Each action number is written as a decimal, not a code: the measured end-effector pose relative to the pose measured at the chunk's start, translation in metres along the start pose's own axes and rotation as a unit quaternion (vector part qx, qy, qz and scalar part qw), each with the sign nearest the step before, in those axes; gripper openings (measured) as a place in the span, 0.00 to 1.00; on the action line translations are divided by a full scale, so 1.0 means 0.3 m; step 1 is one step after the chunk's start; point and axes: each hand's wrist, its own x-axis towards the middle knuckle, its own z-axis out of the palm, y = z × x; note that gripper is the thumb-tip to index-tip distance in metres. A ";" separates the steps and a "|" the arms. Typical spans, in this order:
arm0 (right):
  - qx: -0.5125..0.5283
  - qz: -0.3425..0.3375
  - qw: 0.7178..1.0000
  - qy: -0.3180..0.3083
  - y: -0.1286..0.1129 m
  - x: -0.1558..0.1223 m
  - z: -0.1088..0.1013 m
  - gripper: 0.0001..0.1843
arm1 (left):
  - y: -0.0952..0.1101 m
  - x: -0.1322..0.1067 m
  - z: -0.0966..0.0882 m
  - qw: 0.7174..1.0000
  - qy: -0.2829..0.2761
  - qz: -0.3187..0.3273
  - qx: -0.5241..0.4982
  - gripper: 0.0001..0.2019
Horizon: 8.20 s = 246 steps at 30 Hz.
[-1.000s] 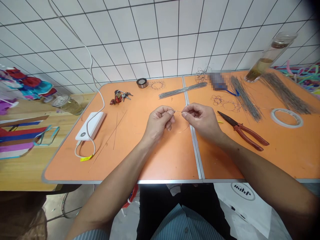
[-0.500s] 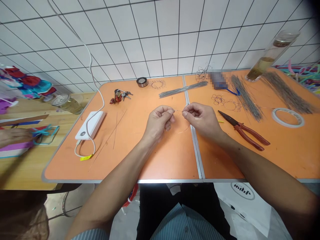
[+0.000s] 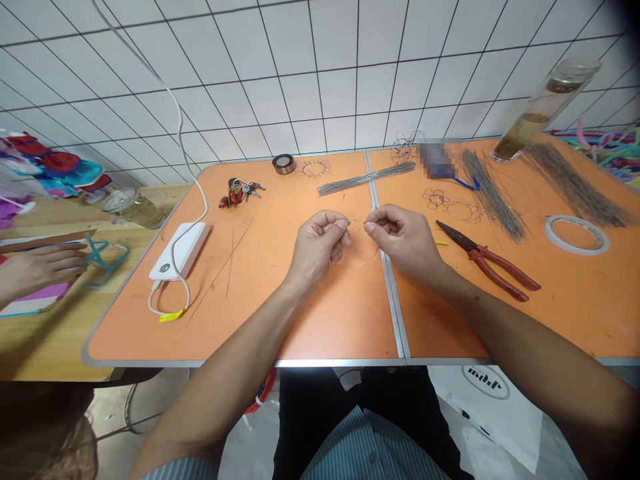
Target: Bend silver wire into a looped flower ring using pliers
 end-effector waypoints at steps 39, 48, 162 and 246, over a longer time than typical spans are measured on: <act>-0.456 0.031 0.869 -0.189 0.005 -0.014 -0.360 0.12 | -0.008 0.031 -0.051 0.998 0.062 0.012 -0.001 0.07; -0.497 0.046 0.838 -0.221 0.108 -0.080 -0.369 0.24 | -0.004 0.034 -0.047 0.998 0.060 0.022 -0.014 0.06; -0.545 -0.241 0.790 -0.144 -0.102 -0.020 -0.247 0.28 | 0.028 -0.003 -0.021 0.987 -0.069 0.069 0.128 0.10; -0.558 -0.257 0.780 -0.117 -0.082 -0.030 -0.226 0.24 | 0.031 -0.013 -0.015 0.984 -0.037 0.051 0.166 0.08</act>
